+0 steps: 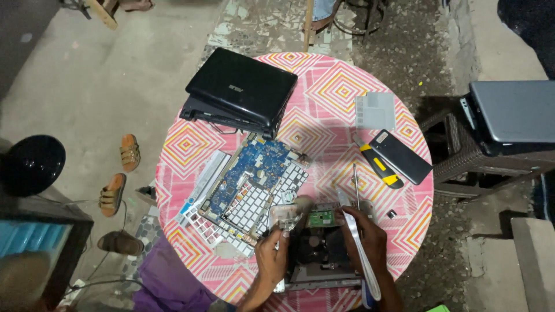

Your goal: The person uses a screwdriver to remove screws from a laptop's internal chassis, then uses their hands to detach and remove a small circuit board component from the device.

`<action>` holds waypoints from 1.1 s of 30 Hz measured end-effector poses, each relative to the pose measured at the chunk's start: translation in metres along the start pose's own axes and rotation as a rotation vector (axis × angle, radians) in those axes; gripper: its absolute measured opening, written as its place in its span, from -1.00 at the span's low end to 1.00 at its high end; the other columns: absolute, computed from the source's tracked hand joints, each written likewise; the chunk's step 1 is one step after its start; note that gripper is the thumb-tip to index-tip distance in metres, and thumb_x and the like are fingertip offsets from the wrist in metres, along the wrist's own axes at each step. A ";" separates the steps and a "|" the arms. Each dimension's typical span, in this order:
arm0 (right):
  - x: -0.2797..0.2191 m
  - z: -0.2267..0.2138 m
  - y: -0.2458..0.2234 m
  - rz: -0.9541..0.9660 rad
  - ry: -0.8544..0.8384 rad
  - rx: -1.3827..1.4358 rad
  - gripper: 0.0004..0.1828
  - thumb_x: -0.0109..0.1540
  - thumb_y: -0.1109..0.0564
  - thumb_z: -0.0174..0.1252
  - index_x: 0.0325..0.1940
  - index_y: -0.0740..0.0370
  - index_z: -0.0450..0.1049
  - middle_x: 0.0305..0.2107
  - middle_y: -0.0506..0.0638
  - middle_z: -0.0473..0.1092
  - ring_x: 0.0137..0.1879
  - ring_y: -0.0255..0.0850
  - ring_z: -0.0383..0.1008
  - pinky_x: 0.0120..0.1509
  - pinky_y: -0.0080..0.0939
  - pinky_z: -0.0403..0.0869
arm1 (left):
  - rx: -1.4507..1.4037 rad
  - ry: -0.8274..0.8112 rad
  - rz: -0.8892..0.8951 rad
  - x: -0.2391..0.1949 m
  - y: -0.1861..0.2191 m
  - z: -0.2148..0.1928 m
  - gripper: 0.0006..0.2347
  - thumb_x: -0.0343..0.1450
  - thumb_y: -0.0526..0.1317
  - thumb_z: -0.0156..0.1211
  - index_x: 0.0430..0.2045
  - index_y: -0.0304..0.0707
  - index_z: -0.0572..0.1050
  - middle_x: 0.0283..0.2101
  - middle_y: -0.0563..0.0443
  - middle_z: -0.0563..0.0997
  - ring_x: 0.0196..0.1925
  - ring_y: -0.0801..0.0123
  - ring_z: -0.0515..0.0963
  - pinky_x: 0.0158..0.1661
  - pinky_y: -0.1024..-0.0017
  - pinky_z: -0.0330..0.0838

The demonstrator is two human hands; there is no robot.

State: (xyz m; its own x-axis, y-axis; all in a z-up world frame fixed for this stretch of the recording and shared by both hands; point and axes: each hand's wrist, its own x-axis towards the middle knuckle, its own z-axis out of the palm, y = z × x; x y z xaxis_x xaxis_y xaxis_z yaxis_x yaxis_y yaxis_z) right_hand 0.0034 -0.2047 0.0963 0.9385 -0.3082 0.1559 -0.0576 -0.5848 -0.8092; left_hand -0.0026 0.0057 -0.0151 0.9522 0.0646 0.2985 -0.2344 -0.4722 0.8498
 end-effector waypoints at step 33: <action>0.016 0.030 0.004 0.013 -0.669 -0.331 -0.50 0.16 -0.28 0.14 0.20 -0.49 0.43 -0.45 -0.24 0.56 -0.28 -0.27 0.57 -0.13 -0.16 0.42 | -0.187 0.047 -0.019 0.004 0.009 -0.004 -0.74 0.42 -0.26 0.15 -0.75 -0.17 0.41 -0.72 0.14 0.42 -0.61 0.53 0.37 -0.54 0.41 0.22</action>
State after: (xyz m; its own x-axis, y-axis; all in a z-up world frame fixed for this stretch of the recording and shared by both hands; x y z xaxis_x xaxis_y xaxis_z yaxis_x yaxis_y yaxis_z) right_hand 0.0287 -0.1900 0.0785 0.9377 0.1439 -0.3162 -0.0706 -0.8123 -0.5790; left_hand -0.0012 0.0053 -0.0049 0.9476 0.1154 0.2978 -0.2527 -0.2993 0.9201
